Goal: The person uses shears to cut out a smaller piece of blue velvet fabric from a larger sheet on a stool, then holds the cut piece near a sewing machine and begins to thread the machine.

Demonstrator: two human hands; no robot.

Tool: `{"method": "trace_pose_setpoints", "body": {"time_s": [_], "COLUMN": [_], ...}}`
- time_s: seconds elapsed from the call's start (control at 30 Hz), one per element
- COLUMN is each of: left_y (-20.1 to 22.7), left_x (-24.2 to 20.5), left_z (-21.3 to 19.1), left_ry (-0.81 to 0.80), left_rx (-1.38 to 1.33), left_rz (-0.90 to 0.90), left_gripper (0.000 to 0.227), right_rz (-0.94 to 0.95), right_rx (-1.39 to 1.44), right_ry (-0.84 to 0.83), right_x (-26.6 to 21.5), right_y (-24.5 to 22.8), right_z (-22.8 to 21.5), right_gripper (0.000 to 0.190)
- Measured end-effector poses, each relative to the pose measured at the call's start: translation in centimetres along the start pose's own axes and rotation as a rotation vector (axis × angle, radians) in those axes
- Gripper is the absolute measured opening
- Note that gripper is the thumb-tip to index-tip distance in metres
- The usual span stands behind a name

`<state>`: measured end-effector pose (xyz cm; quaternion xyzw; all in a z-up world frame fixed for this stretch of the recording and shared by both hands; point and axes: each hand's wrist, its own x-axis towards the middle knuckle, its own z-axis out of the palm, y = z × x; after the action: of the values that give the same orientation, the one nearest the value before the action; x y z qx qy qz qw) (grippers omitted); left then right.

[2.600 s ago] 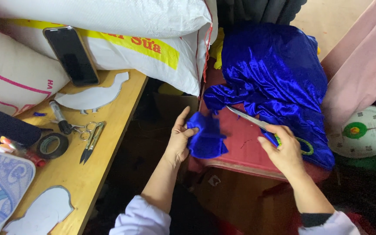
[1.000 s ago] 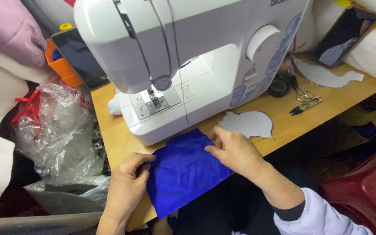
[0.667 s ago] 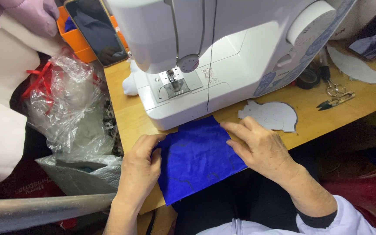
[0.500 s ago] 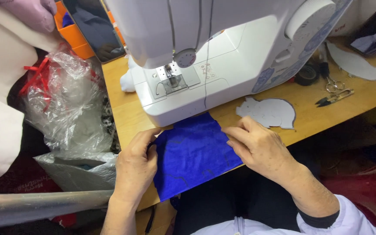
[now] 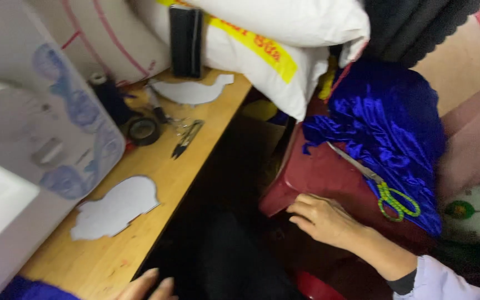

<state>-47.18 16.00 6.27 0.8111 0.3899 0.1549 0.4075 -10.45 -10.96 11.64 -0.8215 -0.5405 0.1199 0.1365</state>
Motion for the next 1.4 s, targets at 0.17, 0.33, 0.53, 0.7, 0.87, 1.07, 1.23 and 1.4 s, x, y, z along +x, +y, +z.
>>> {"method": "trace_pose_setpoints", "body": {"time_s": [0.17,0.33,0.53,0.7,0.87,1.07,1.23,1.4], "left_y": [15.6,20.8,22.9,25.1,23.1,22.9,20.2,23.0], "left_x": [4.8,12.3,21.3,23.3,26.1,23.7,17.2,15.0], "left_z": [11.6,23.0,37.3,40.5,45.4,40.8,34.1,31.1], "left_ry": [0.155,-0.397,-0.31,-0.188,-0.132,-0.311,-0.614,-0.99], "left_rx": [0.026,-0.057,0.184,0.492,0.589,0.64,0.648,0.413], "left_rz": [0.905,0.78,0.866,0.874,0.853,0.802,0.799,0.63], "left_gripper": [0.007,0.01,0.018,0.031,0.019,0.011,0.017,0.013], "right_rz": [0.448,0.807,0.755,0.781,0.84,0.87,0.791,0.898], "right_rx": [-0.256,-0.385,-0.196,-0.121,-0.011,0.463,0.878,0.951], "right_ry": [0.098,0.009,0.045,-0.007,-0.05,0.183,0.415,0.49], "right_x": [-8.9,-15.9,-15.1,-13.5,-12.8,-17.8,-23.1,-23.2], "right_y": [15.6,24.6,24.8,25.6,23.4,23.8,24.5,24.5], "right_z": [-0.2,0.7,0.4,0.5,-1.6,-2.2,-1.1,-0.4], "right_gripper": [0.018,0.038,0.048,0.062,0.074,0.065,0.064,0.065]}}
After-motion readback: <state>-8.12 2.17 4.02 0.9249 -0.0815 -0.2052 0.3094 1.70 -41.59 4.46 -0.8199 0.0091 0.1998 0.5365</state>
